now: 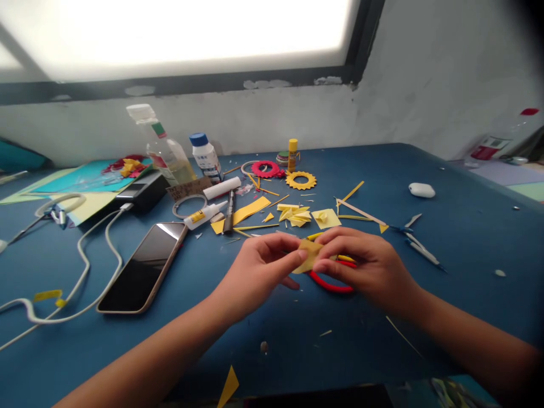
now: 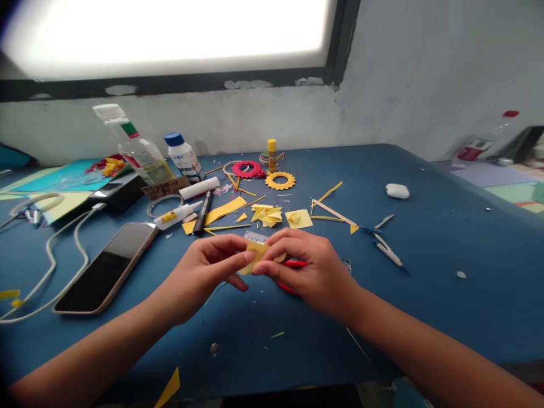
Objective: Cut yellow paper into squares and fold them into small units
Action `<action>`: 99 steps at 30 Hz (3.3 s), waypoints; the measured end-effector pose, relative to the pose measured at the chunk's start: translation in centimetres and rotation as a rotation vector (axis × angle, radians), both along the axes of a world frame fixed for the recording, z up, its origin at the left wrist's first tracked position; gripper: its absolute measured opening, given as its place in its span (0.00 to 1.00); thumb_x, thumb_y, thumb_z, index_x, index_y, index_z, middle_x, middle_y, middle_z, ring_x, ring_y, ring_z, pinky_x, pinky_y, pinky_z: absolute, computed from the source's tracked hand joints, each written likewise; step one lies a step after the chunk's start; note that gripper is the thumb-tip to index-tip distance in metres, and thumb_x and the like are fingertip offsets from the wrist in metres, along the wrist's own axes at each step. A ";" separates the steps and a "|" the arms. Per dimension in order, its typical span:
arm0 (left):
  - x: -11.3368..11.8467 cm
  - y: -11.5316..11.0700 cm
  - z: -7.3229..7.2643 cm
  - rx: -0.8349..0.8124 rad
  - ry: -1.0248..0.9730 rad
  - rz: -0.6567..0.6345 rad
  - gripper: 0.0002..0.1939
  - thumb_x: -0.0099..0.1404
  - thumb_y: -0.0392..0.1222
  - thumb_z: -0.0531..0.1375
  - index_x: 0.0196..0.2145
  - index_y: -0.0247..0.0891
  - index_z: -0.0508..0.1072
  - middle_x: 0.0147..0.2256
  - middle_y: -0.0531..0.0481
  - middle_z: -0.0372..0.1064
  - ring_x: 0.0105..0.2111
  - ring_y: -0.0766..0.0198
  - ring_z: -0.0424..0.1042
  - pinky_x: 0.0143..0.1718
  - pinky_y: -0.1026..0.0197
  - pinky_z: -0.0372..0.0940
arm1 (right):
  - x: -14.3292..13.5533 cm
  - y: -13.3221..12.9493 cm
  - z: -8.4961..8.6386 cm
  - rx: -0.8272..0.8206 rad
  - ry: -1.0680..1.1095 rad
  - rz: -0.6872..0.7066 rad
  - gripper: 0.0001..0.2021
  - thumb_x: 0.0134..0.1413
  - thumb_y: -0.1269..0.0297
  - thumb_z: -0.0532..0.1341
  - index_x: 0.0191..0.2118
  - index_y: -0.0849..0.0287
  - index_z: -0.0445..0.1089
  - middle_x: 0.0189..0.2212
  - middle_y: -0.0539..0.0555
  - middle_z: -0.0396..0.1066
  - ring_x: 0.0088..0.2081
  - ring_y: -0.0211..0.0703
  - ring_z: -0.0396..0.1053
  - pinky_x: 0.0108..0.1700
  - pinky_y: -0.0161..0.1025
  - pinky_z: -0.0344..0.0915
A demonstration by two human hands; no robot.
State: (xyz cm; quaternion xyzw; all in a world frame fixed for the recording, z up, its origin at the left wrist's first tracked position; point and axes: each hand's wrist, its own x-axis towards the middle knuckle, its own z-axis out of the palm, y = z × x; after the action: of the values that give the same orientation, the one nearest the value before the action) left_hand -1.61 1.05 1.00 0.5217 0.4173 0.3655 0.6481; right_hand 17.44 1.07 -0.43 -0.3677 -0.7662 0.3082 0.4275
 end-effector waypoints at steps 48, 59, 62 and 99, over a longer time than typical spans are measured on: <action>0.0 -0.4 0.0 0.036 0.089 -0.030 0.09 0.56 0.45 0.67 0.34 0.40 0.81 0.28 0.50 0.77 0.29 0.66 0.74 0.27 0.70 0.70 | -0.3 -0.5 0.5 -0.310 0.073 -0.060 0.06 0.52 0.61 0.64 0.30 0.58 0.73 0.27 0.50 0.74 0.28 0.38 0.72 0.31 0.32 0.69; 0.1 -0.5 -0.2 0.096 0.093 -0.032 0.07 0.58 0.43 0.65 0.35 0.42 0.81 0.31 0.52 0.78 0.30 0.66 0.74 0.26 0.70 0.72 | -0.3 -0.4 0.4 -0.281 0.104 -0.068 0.04 0.50 0.64 0.65 0.28 0.56 0.72 0.25 0.47 0.73 0.27 0.34 0.71 0.29 0.28 0.67; 0.1 -0.6 -0.2 0.130 0.090 0.002 0.06 0.58 0.42 0.65 0.34 0.42 0.81 0.31 0.53 0.78 0.29 0.66 0.74 0.25 0.70 0.72 | -0.3 -0.5 0.3 -0.307 0.117 -0.079 0.05 0.51 0.62 0.65 0.29 0.56 0.72 0.26 0.48 0.73 0.27 0.34 0.70 0.29 0.29 0.66; -0.1 0.4 0.0 0.065 0.134 0.051 0.17 0.52 0.36 0.68 0.41 0.35 0.74 0.16 0.62 0.61 0.17 0.76 0.59 0.19 0.73 0.55 | 2.0 2.0 0.8 -0.574 0.173 -0.007 0.12 0.44 0.57 0.69 0.34 0.58 0.74 0.27 0.51 0.71 0.26 0.35 0.65 0.26 0.32 0.63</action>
State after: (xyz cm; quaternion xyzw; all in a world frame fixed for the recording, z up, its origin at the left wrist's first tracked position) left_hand -1.67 1.46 0.96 0.5552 0.4608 0.3595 0.5918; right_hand 19.42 3.09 0.39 -0.4488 -0.6072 0.5409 0.3706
